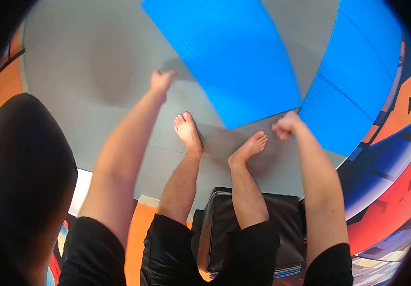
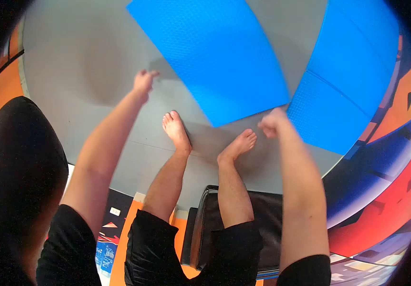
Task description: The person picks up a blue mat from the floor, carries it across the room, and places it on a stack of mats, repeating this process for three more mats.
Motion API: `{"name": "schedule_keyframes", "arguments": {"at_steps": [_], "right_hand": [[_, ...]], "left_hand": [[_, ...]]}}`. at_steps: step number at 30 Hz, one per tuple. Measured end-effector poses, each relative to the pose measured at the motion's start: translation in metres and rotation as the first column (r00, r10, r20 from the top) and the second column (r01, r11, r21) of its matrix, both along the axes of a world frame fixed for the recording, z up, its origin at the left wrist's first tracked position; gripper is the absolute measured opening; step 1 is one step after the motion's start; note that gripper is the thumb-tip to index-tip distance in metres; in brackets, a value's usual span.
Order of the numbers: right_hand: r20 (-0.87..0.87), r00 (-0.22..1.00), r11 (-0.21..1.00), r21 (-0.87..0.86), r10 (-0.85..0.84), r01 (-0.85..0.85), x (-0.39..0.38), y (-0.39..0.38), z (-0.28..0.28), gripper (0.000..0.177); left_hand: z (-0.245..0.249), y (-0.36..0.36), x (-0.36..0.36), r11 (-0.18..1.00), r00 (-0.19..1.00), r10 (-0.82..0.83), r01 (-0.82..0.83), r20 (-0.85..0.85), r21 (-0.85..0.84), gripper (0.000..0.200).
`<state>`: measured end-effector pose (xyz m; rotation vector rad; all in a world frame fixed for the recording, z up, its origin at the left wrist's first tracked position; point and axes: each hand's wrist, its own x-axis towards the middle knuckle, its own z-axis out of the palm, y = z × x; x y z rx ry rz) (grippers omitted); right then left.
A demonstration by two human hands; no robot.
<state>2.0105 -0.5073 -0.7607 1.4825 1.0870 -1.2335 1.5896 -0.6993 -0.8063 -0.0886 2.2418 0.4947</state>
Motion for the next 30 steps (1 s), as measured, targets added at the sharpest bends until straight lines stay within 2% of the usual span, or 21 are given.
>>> {"name": "schedule_keyframes", "arguments": {"at_steps": [1, 2, 3, 4, 5, 6, 7, 9, 10, 11, 12, 13, 15, 16, 18, 20, 23, 24, 25, 27, 30], "right_hand": [[0.154, 0.93, 0.942, -0.095, 0.334, -0.323, -0.028, -0.003, 0.034, 0.032], [0.159, 0.927, 0.94, -0.108, 0.339, -0.324, -0.029, -0.013, 0.03, 0.032], [0.201, 0.954, 0.941, 0.213, 0.222, -0.264, -0.027, -0.022, 0.021, 0.044], [0.202, 0.974, 0.835, 0.516, 0.099, -0.191, -0.023, -0.03, 0.006, 0.056], [0.052, 0.992, 0.705, 0.699, 0.116, -0.119, -0.021, -0.035, -0.01, 0.068], [-0.093, 0.982, 0.546, 0.838, 0.162, -0.01, -0.018, -0.038, -0.027, 0.079], [-0.09, 0.983, 0.55, 0.835, 0.159, -0.013, -0.025, -0.036, -0.032, 0.079], [-0.223, 0.975, 0.747, 0.651, 0.015, 0.137, -0.035, -0.034, -0.036, 0.089], [-0.224, 0.974, 0.752, 0.645, 0.013, 0.138, -0.038, -0.036, -0.032, 0.089], [-0.325, 0.919, 0.802, 0.474, -0.223, 0.362, -0.041, -0.033, -0.026, 0.085], [-0.376, 0.807, 0.776, 0.278, -0.455, 0.566, -0.042, -0.03, -0.021, 0.081], [-0.381, 0.804, 0.77, 0.284, -0.456, 0.572, -0.035, -0.029, -0.019, 0.081], [-0.381, 0.679, 0.715, 0.063, -0.627, 0.696, -0.016, -0.03, -0.004, 0.076], [-0.396, 0.667, 0.705, 0.067, -0.631, 0.706, -0.008, -0.03, 0.01, 0.076], [-0.311, 0.554, 0.613, -0.136, -0.772, 0.778, 0.008, -0.035, 0.052, 0.075], [-0.306, 0.548, 0.589, -0.052, -0.778, 0.807, 0.026, -0.052, 0.091, 0.076], [-0.39, 0.47, 0.46, 0.124, -0.792, 0.879, 0.028, -0.078, 0.203, 0.078], [-0.412, 0.505, 0.522, 0.081, -0.758, 0.849, 0.037, -0.087, 0.232, 0.077], [-0.381, 0.501, 0.527, 0.043, -0.777, 0.849, 0.048, -0.1, 0.256, 0.072], [-0.409, 0.554, 0.553, 0.133, -0.725, 0.822, 0.05, -0.114, 0.343, 0.063], [-0.454, 0.489, 0.424, 0.245, -0.745, 0.872, 0.069, -0.149, 0.431, 0.052]], "left_hand": [[0.003, -0.006, 0.016, 1.0, 1.0, 0.004, -0.004, 0.003, -0.004, 0.079], [0.007, -0.015, 0.034, 0.999, 0.997, 0.039, -0.04, 0.063, 0.014, 0.079], [0.011, -0.02, 0.052, 0.997, 0.99, 0.07, -0.074, 0.121, 0.031, 0.079], [0.014, -0.024, 0.068, 0.993, 0.979, 0.101, -0.111, 0.177, 0.049, 0.08], [0.02, -0.03, 0.085, 0.987, 0.963, 0.132, -0.15, 0.233, 0.059, 0.08], [0.034, -0.023, 0.1, 0.991, 0.989, 0.105, -0.112, 0.1, 0.075, 0.079], [0.019, -0.033, 0.103, 0.991, 0.989, 0.103, -0.111, 0.104, 0.069, 0.079], [0.001, -0.046, 0.105, 0.949, 0.964, 0.138, -0.194, 0.226, 0.25, 0.078], [0.003, -0.051, 0.105, 0.951, 0.965, 0.14, -0.194, 0.224, 0.242, 0.078], [0.006, -0.051, 0.104, 0.927, 0.89, 0.215, -0.316, 0.402, 0.204, 0.073], [0.015, -0.045, 0.103, 0.893, 0.778, 0.275, -0.424, 0.565, 0.148, 0.068], [0.027, -0.04, 0.105, 0.895, 0.781, 0.265, -0.418, 0.566, 0.157, 0.068], [0.066, -0.034, 0.111, 0.863, 0.728, 0.263, -0.471, 0.633, 0.182, 0.057], [0.077, -0.035, 0.115, 0.861, 0.751, 0.221, -0.45, 0.623, 0.236, 0.051], [0.123, -0.036, 0.125, 0.879, 0.806, 0.153, -0.376, 0.572, 0.294, 0.052], [0.181, -0.028, 0.13, 0.893, 0.873, 0.026, -0.24, 0.487, 0.382, 0.052], [0.279, -0.018, 0.137, 0.864, 0.912, -0.176, -0.036, 0.37, 0.502, 0.05], [0.313, -0.015, 0.138, 0.885, 0.891, -0.187, -0.03, 0.413, 0.466, 0.05], [0.316, -0.035, 0.137, 0.819, 0.893, -0.367, 0.176, 0.262, 0.547, 0.057], [0.375, -0.035, 0.141, 0.681, 0.825, -0.564, 0.489, -0.036, 0.545, 0.073], [0.524, 0.005, 0.147, 0.478, 0.743, -0.652, 0.56, -0.155, 0.677, 0.046]]}}
